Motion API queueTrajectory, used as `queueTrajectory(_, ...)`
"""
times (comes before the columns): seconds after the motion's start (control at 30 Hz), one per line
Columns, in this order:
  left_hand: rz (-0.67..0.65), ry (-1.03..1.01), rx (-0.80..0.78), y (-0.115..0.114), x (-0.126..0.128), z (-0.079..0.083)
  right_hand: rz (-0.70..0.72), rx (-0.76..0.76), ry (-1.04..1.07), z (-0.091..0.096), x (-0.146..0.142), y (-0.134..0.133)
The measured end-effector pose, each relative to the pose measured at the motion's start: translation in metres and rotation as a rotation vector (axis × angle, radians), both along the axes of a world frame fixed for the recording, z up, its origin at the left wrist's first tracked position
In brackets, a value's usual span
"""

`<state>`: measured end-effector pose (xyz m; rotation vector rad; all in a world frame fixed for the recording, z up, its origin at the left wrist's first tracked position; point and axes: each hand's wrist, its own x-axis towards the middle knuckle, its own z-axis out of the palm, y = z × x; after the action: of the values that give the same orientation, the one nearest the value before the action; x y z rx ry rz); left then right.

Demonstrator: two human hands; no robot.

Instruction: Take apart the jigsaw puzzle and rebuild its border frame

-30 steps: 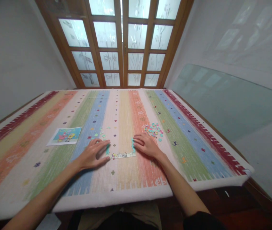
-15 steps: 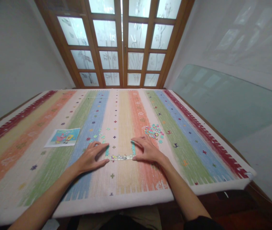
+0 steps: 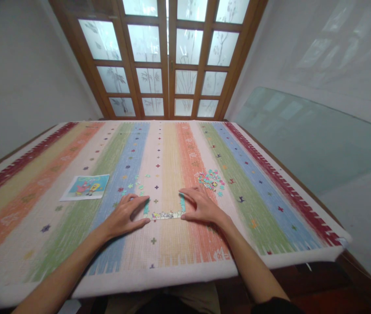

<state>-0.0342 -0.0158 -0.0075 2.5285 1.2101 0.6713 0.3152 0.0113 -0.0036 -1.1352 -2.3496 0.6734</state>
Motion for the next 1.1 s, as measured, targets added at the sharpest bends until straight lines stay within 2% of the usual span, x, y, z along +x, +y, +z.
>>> queueTrajectory(0.37, 0.039, 0.014, -0.028, 0.0023, -0.0071, 0.0030, 0.003, 0.020, 0.006, 0.0081, 0.0027, -0.0013)
queueTrajectory(1.1, 0.041, -0.004, 0.016, 0.0063, -0.0059, -0.0061, 0.020, -0.028, 0.016, 0.0049, 0.0041, 0.0013)
